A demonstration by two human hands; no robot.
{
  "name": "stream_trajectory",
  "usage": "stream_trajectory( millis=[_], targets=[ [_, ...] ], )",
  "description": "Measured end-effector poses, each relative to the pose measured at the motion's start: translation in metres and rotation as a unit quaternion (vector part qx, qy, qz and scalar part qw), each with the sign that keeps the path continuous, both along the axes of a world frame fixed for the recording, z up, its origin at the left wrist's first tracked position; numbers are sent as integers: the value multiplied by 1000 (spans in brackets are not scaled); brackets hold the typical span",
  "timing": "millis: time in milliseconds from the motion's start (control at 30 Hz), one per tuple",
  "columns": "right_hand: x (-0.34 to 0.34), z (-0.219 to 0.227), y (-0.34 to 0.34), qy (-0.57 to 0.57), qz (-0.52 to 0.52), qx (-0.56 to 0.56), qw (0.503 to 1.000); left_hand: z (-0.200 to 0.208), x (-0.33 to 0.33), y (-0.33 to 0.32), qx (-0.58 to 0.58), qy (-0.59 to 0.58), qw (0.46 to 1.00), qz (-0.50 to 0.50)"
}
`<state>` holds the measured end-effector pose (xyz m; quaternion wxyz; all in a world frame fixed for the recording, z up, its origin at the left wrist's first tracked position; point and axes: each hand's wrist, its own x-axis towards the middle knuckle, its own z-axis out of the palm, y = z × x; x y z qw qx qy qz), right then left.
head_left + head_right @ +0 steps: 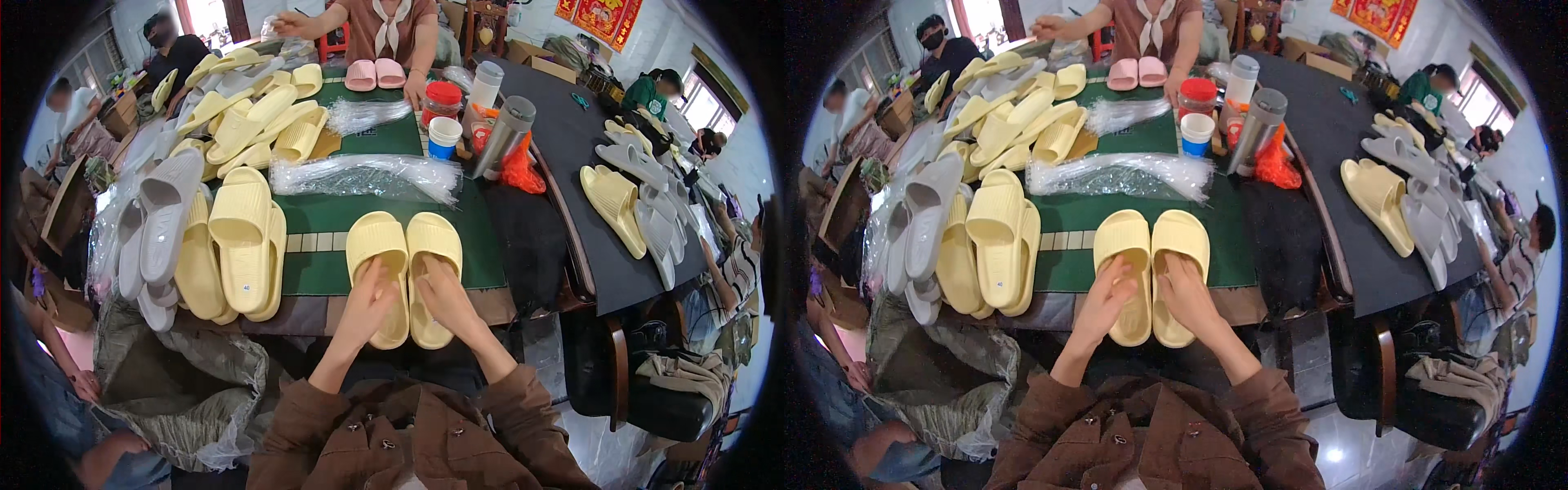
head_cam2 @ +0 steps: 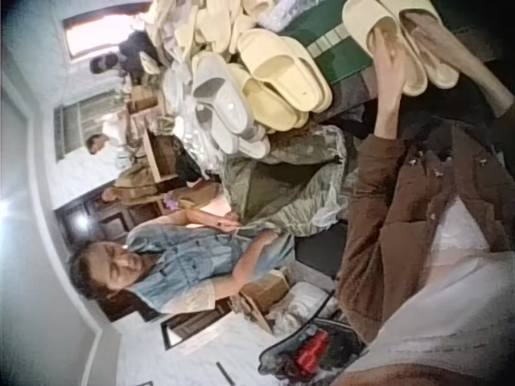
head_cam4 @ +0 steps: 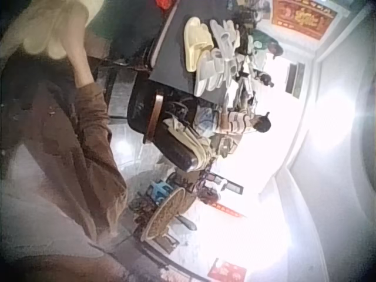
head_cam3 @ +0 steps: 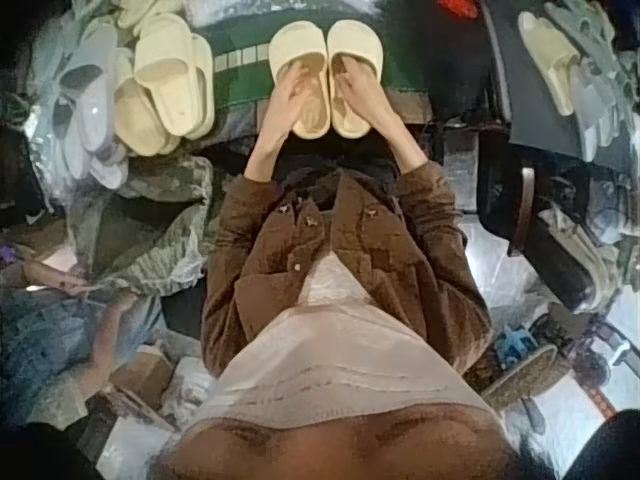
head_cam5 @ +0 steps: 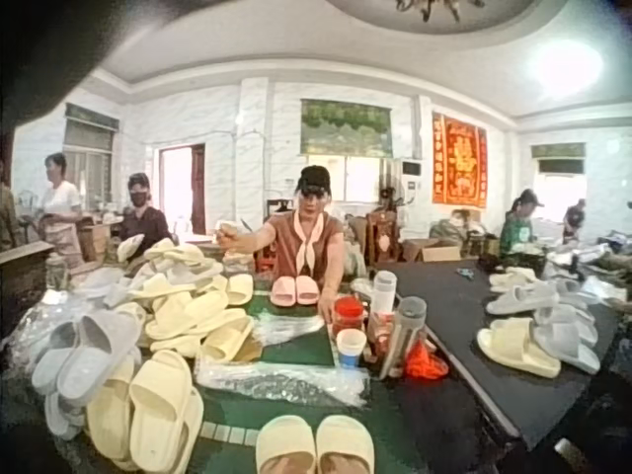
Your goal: The person assembles yellow and white plastic slippers at a workbench. They pick up pairs of slippers, insert a small fastener into the strap area of each slipper, and place the completed pairs aside. The process is repeated for multiple pairs throughout the clip.
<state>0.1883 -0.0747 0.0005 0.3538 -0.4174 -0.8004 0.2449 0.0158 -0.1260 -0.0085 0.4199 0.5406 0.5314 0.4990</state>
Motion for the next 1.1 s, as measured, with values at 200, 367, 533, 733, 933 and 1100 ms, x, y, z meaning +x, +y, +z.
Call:
stream_trajectory(
  millis=[200, 367, 533, 733, 933, 1100],
  targets=[
    [-11, -2, 29, -107, -32, -110, 988, 15, 9, 12, 16, 209, 978, -1],
    [-18, -14, 41, -117, -43, -86, 988, 7, 19, 10, 26, 336, 941, -17],
    [-15, -23, 43, -129, -45, -80, 987, -2, 25, 9, 36, 394, 918, -17],
    [-14, -12, 39, -109, -24, -63, 992, -10, 32, 13, 66, 423, 902, 45],
    [-13, 1, 33, -73, -9, -96, 993, -10, 30, 34, 36, 446, 892, 64],
    [-7, -3, 35, -64, 26, -87, 994, -2, 25, 50, -37, 428, 903, 18]
  ],
)
